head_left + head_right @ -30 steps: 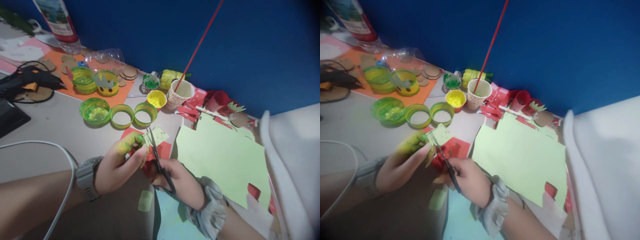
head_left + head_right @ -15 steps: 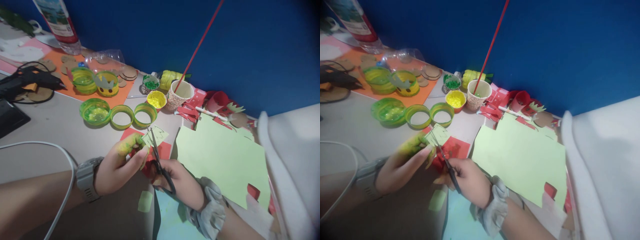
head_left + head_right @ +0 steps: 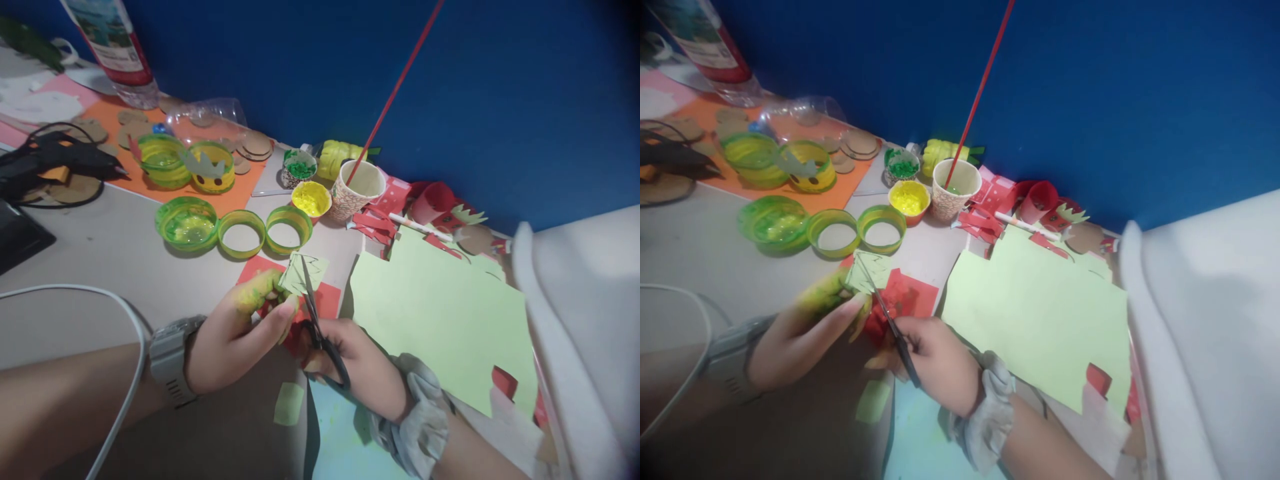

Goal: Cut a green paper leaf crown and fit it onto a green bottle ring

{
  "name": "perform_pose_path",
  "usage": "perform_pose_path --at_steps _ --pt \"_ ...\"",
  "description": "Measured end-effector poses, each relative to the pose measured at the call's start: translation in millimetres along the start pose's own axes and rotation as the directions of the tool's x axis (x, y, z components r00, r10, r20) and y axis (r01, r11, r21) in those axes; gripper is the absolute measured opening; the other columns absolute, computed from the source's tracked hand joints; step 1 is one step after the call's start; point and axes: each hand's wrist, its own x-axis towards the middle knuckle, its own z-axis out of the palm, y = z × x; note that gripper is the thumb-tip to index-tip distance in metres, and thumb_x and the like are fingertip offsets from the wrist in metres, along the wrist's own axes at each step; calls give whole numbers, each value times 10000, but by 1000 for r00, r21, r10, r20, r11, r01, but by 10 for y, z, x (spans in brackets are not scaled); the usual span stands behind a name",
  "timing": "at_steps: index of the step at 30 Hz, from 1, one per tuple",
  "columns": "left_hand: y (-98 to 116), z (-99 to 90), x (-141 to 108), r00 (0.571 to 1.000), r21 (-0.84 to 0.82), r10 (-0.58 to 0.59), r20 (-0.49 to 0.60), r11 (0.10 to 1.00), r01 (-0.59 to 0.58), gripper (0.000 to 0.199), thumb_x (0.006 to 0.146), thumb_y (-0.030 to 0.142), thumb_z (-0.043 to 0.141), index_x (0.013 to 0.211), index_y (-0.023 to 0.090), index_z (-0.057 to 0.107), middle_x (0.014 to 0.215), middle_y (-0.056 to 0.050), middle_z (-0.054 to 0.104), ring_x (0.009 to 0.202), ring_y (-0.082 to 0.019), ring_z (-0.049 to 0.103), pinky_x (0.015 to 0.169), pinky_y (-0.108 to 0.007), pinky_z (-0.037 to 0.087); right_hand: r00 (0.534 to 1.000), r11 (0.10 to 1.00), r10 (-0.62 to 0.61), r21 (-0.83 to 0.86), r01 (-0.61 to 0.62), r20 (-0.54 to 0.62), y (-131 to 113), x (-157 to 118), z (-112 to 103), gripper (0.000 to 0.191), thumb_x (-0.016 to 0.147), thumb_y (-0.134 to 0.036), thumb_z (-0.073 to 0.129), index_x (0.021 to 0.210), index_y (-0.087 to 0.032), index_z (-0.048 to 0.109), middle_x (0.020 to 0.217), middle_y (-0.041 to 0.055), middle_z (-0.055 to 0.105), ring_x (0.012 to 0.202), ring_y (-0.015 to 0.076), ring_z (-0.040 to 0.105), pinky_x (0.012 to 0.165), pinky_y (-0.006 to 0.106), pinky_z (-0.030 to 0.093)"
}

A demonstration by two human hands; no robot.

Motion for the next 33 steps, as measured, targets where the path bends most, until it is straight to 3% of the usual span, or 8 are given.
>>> perform_pose_path --at_steps 11,18,33 --pt "2 9 16 999 6 27 -20 1000 -27 288 983 251 386 708 194 451 632 39 435 575 -95 433 561 -240 364 1000 1000 -6 -8 6 -16 0 -2 -2 397 808 -513 657 694 -160 514 609 -42 438 568 87 374 533 193 327" --pt "-27 10 -14 999 -81 -16 -37 997 13 315 1001 300 360 721 195 459 631 41 442 567 -89 419 560 -238 360 998 999 21 -26 -23 -52 -48 17 9 498 726 -584 701 621 -155 472 569 -44 416 552 83 348 504 189 302" --pt "-46 20 -22 995 -77 -9 -96 997 2 343 1006 251 357 692 186 479 654 43 473 590 -70 449 598 -209 378 1000 1000 6 -18 -6 14 4 13 -25 501 745 -598 681 640 -156 469 581 -45 429 554 82 366 507 190 306"
